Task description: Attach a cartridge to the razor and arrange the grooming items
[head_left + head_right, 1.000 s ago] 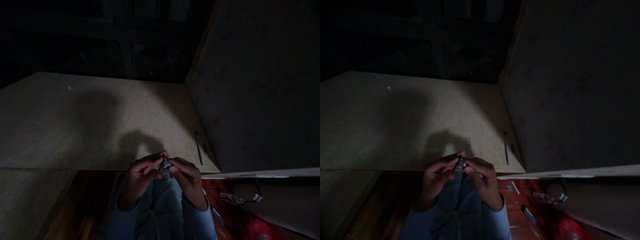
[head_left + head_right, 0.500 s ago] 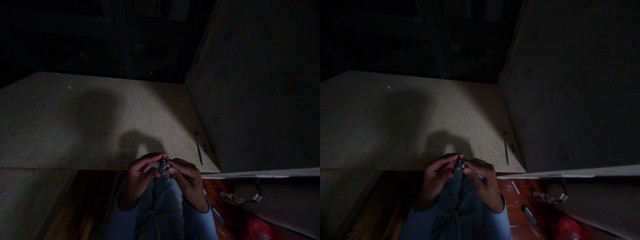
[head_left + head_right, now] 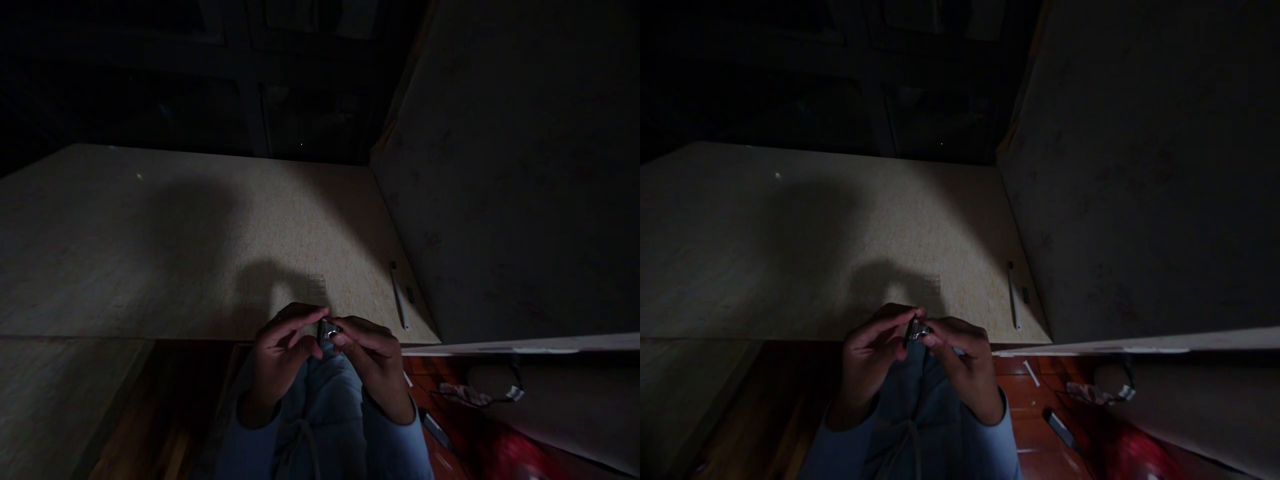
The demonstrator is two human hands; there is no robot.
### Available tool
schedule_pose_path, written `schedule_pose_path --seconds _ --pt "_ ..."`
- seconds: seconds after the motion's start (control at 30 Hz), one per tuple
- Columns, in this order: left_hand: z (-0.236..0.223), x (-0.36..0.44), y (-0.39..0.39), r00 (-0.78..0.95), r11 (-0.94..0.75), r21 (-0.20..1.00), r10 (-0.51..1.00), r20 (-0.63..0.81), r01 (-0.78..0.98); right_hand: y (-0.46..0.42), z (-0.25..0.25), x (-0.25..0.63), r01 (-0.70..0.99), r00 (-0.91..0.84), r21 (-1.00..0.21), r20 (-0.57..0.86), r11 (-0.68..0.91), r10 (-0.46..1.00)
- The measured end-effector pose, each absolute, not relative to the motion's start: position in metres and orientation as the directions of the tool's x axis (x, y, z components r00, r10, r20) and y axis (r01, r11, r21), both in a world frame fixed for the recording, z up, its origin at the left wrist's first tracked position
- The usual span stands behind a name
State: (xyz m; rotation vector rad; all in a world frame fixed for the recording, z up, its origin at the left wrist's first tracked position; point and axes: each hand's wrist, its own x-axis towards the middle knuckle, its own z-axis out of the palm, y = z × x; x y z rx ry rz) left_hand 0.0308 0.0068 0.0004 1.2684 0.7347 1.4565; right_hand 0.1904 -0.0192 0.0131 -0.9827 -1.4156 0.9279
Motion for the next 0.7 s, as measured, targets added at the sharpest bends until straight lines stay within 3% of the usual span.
schedule_pose_path --seconds 0.3,0.7 --pt "-0.0051 0.0333 0.0044 0.077 -0.269 0.906 0.948 0.309 -0.326 -0.0184 0.0103 0.1919 -0.038 -0.021 -0.939 0.343 0.342 0.939" --pt "-0.0033 0.0357 0.0031 0.07 -0.252 0.905 0.954 0.293 -0.344 -0.02 0.0153 0.1891 -0.014 0.026 -0.947 0.319 0.32 0.947"
